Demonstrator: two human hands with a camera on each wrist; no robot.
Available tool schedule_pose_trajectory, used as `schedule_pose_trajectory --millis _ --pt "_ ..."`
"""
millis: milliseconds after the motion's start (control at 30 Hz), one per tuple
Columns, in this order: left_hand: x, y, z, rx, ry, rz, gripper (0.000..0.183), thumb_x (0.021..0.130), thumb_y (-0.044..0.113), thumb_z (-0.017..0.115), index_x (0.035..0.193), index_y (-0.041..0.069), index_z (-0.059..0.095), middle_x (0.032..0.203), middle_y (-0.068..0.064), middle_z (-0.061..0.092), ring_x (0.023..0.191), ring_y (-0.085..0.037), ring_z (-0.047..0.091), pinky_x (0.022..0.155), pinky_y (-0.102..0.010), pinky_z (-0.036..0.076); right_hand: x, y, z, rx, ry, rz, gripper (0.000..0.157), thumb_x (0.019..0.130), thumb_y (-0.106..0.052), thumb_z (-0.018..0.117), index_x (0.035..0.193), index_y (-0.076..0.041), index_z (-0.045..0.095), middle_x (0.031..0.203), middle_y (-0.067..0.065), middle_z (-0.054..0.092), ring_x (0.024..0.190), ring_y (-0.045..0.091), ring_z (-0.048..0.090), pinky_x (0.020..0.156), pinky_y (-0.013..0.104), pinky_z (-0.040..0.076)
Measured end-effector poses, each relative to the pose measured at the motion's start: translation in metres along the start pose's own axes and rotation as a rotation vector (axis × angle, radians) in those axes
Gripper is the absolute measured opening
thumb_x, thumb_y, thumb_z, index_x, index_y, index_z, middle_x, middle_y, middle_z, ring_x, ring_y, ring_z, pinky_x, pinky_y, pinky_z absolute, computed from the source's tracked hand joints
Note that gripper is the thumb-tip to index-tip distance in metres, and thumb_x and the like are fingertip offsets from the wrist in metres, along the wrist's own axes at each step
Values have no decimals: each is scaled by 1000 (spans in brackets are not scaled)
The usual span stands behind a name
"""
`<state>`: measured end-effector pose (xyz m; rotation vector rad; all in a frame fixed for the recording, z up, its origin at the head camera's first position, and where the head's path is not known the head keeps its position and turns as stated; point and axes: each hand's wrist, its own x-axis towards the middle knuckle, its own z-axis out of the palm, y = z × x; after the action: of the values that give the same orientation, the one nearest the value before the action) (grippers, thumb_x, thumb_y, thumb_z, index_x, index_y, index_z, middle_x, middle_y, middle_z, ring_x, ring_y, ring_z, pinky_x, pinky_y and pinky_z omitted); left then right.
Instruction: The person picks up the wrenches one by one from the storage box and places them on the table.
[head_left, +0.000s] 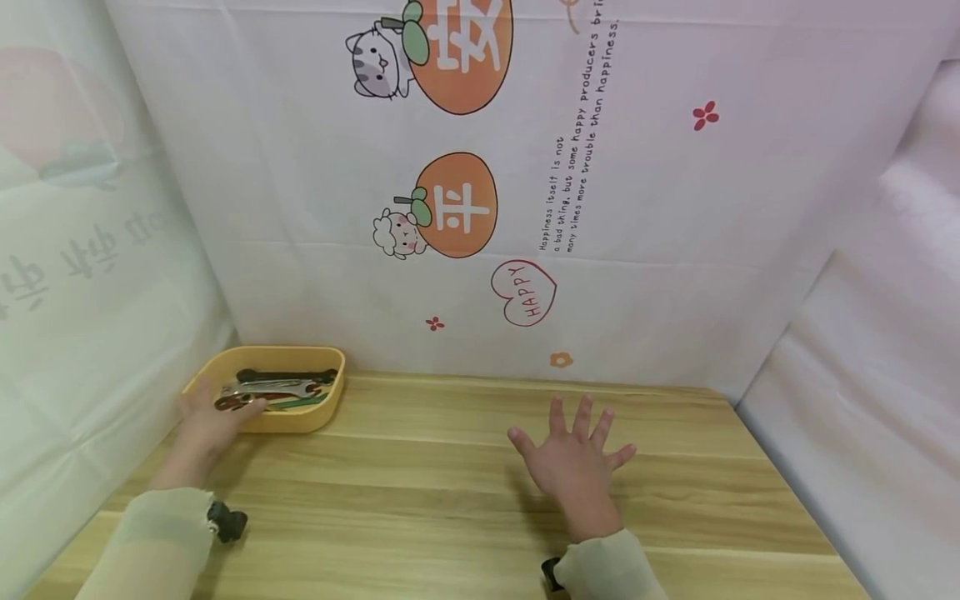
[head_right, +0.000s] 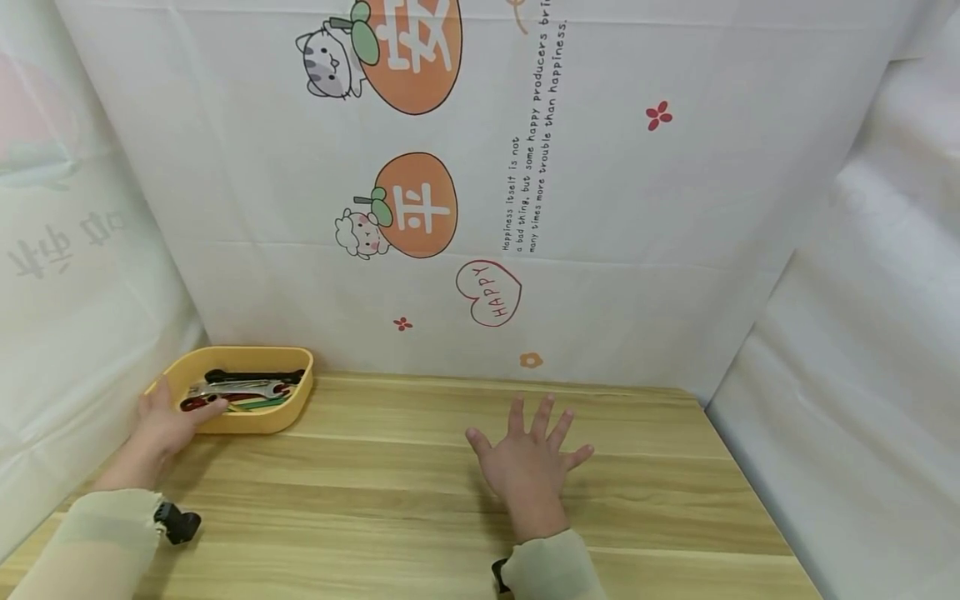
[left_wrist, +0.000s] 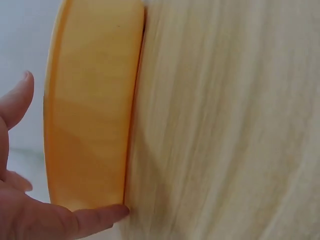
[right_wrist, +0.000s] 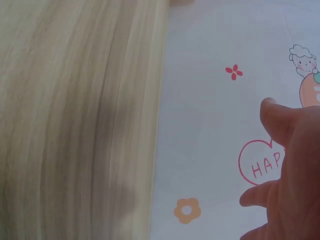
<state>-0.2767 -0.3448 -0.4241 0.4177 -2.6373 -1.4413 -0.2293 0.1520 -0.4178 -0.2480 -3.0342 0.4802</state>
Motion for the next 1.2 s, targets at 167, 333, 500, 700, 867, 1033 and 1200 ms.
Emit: schedule_pose_trajectory --millis 167,333,500,700,867,1033,1200 --pt "6 -9 -4 4 70 25 124 88 50 73 152 6 -24 151 -32 -33 137 -56 -20 109 -69 0 0 -1 -1 -7 0 -1 113 78 -92 13 161 -16 17 161 24 -14 139 50 -24 87 80 -22" --pt "10 -15 -15 -86 35 17 121 92 42 70 147 8 -33 152 -29 -31 140 -51 -16 113 -62 0 1 -2 -1 -4 -5 -6 113 78 -92 14 161 -15 19 161 25 -14 139 51 -23 88 81 -21" --pt "16 -23 -23 -143 -19 -28 119 95 36 69 146 10 -35 153 -29 -28 142 -51 -6 112 -59 17 1 -1 0 -6 -9 -9 112 80 -91 13 161 -14 20 161 25 -13 139 52 -23 88 82 -20" --pt "23 -32 -20 -215 -16 -39 100 95 24 70 154 -5 -5 153 -38 15 112 -31 56 86 -35 55 -1 0 0 -19 -28 -8 109 82 -89 15 161 -15 19 161 24 -13 139 52 -21 89 82 -18" --pt "25 -33 -22 -337 -45 -56 97 93 12 71 154 -6 -3 153 -37 18 78 2 56 82 -30 56 -2 -1 0 -22 -38 -11 108 82 -89 15 161 -14 17 161 25 -14 139 52 -21 89 83 -17" --pt "25 -33 -25 -423 -72 -81 104 93 8 71 154 0 -12 158 -34 7 77 5 54 92 -34 52 -3 -2 -1 -20 -38 -13 105 85 -87 16 161 -14 18 160 26 -12 139 52 -21 91 84 -14" --pt "25 -35 -24 -409 -83 -71 105 93 8 71 154 -1 -15 157 -35 6 78 4 54 94 -35 51 -4 -1 1 -15 -49 -14 105 85 -86 17 160 -14 19 160 26 -12 139 52 -21 92 83 -13"
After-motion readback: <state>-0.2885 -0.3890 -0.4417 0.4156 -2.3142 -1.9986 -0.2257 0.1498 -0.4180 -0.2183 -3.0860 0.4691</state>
